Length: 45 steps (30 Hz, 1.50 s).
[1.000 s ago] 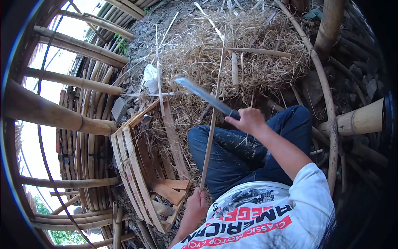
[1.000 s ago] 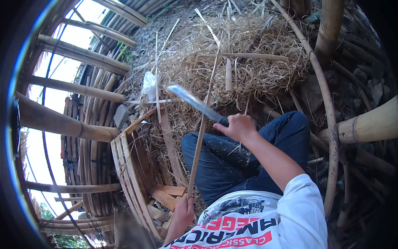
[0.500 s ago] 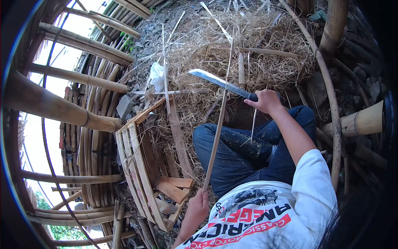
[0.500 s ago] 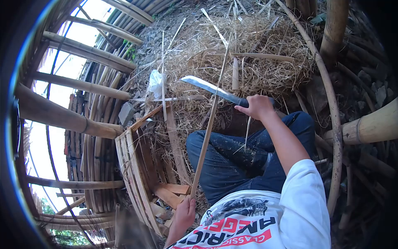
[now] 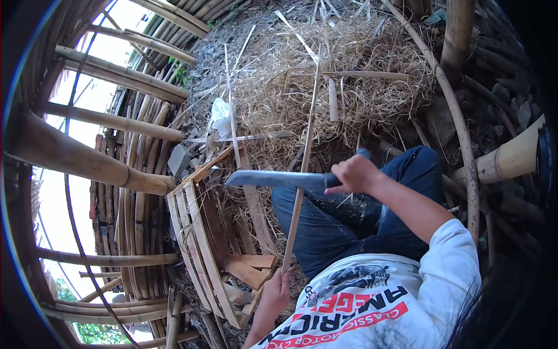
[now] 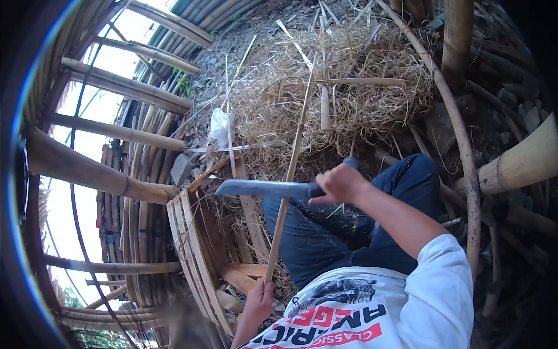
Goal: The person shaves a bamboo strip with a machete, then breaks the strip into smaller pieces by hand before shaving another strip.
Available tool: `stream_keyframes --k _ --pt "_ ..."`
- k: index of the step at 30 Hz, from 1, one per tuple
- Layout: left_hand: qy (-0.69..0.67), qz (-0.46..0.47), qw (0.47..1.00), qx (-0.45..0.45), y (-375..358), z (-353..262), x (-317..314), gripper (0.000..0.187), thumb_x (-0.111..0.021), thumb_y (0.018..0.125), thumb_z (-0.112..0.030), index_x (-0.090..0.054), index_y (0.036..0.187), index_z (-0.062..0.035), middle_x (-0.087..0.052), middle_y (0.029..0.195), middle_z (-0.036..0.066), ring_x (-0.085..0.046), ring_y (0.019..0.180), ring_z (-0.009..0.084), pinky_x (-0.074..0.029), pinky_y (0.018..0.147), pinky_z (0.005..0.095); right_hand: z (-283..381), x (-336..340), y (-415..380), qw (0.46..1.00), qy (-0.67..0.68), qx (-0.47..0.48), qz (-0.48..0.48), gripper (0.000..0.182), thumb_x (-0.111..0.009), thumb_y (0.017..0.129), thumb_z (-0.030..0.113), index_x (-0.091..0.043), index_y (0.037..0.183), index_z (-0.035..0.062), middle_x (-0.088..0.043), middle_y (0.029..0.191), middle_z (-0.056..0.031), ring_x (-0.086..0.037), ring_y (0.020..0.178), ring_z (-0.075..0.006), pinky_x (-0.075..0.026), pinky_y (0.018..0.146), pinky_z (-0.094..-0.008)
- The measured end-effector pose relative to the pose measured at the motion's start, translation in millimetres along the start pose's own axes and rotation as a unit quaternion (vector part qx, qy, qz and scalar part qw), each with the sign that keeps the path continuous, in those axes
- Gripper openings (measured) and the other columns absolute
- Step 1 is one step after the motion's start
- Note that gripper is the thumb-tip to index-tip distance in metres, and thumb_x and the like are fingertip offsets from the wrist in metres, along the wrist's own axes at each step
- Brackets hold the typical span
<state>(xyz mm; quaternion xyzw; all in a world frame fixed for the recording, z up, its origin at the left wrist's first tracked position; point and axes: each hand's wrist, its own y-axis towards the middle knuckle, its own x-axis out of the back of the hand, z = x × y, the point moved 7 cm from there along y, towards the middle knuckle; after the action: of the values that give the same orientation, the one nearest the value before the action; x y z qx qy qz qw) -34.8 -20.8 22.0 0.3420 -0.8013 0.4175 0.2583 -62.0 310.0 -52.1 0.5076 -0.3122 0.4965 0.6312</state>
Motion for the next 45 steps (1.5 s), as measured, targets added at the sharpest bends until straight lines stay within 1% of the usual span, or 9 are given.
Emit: stream_keyframes --k 1,4,9,20,24,26,34,39,45 --pt "0.006 0.006 1.0 0.004 -2.2 1.5 0.5 0.024 -0.045 0.101 -0.023 -0.051 0.094 -0.0005 -0.051 0.061 0.017 -0.053 0.053 0.0318 -0.042 0.054 0.041 -15.3 0.9 3.4 0.999 -0.022 -0.018 0.018 0.069 -0.05 0.081 0.074 -0.057 0.07 0.0062 -0.063 0.06 -0.0124 -0.068 0.06 -0.0278 -0.052 0.055 -0.0386" --pt "0.026 0.009 1.0 0.007 -7.4 1.3 0.9 0.023 -0.044 0.101 -0.022 -0.051 0.095 -0.0007 -0.05 0.062 0.017 -0.051 0.054 0.0316 -0.041 0.055 0.0408 -96.0 6.5 -0.7 0.967 -0.035 -0.252 0.029 0.067 -0.053 0.081 0.072 -0.065 0.077 0.0064 -0.068 0.069 -0.0121 -0.069 0.065 -0.0297 -0.054 0.061 -0.0415" --pt "0.006 0.016 1.0 -0.011 -8.8 -7.6 -7.1 0.023 -0.043 0.1 -0.022 -0.049 0.094 -0.0005 -0.052 0.065 0.019 -0.052 0.057 0.0305 -0.042 0.058 0.0411 -94.6 14.0 -14.5 0.948 -0.062 -0.311 0.017 0.065 -0.056 0.08 0.07 -0.065 0.075 0.0056 -0.067 0.067 -0.0128 -0.069 0.065 -0.0295 -0.054 0.061 -0.041" --pt "0.001 0.014 0.999 0.043 5.7 12.5 -3.6 0.026 -0.045 0.1 -0.024 -0.053 0.095 -0.0004 -0.054 0.065 0.013 -0.055 0.059 0.0245 -0.042 0.056 0.0381 48.4 -2.2 -42.2 0.985 0.117 -0.127 -0.005 0.067 -0.057 0.078 0.071 -0.06 0.071 0.0045 -0.063 0.06 -0.0145 -0.067 0.059 -0.0307 -0.054 0.055 -0.0397" --pt "-0.12 0.055 0.991 0.01 6.1 17.4 -13.7 0.026 -0.048 0.101 -0.028 -0.051 0.092 -0.004 -0.047 0.062 0.001 -0.045 0.049 0.0118 -0.036 0.045 0.0306 80.8 -9.2 -44.1 0.971 0.194 -0.138 0.024 0.068 -0.058 0.076 0.072 -0.06 0.075 0.0038 -0.065 0.066 -0.0164 -0.068 0.065 -0.0332 -0.055 0.062 -0.0424" --pt "-0.331 0.143 0.918 0.167 -4.3 17.3 -27.5 0.017 -0.049 0.101 -0.026 -0.049 0.093 -0.0107 -0.036 0.063 -0.007 -0.033 0.05 0.0037 -0.025 0.04 0.0224 88.4 -8.6 -46.5 0.962 0.218 -0.147 0.067 0.066 -0.062 0.076 0.068 -0.062 0.08 0.0025 -0.066 0.07 -0.0184 -0.068 0.07 -0.0353 -0.055 0.066 -0.0444" --pt "-0.431 0.206 0.865 0.153 -0.2 8.9 -54.7 0.021 -0.044 0.103 -0.027 -0.048 0.09 -0.0106 -0.037 0.062 -0.007 -0.032 0.045 0.0037 -0.025 0.037 0.022 120.9 0.0 -74.0 0.914 0.329 -0.17 0.166 0.051 -0.069 0.074 0.054 -0.065 0.084 0.0032 -0.067 0.076 -0.0236 -0.069 0.076 -0.0375 -0.055 0.073 -0.0459" --pt "-0.273 0.11 0.953 0.07 9.5 22.1 -49.6 0.025 -0.042 0.104 -0.024 -0.049 0.086 -0.007 -0.044 0.064 -0.004 -0.039 0.053 0.0065 -0.033 0.047 0.0246 106.6 -11.7 -66.2 0.953 0.175 -0.152 0.192 0.033 -0.073 0.067 0.035 -0.069 0.084 0.0072 -0.07 0.08 -0.0165 -0.069 0.077 -0.0339 -0.056 0.073 -0.0431" --pt "-0.216 0.099 0.97 0.045 3.3 20.6 -31.7 0.022 -0.042 0.104 -0.025 -0.047 0.089 -0.0098 -0.041 0.065 -0.005 -0.037 0.049 0.0051 -0.03 0.041 0.0228 59.7 -8.8 -62.3 0.947 0.115 -0.246 0.173 0.03 -0.071 0.068 0.033 -0.07 0.084 0.0078 -0.07 0.082 -0.0163 -0.069 0.079 -0.0332 -0.055 0.075 -0.0437"
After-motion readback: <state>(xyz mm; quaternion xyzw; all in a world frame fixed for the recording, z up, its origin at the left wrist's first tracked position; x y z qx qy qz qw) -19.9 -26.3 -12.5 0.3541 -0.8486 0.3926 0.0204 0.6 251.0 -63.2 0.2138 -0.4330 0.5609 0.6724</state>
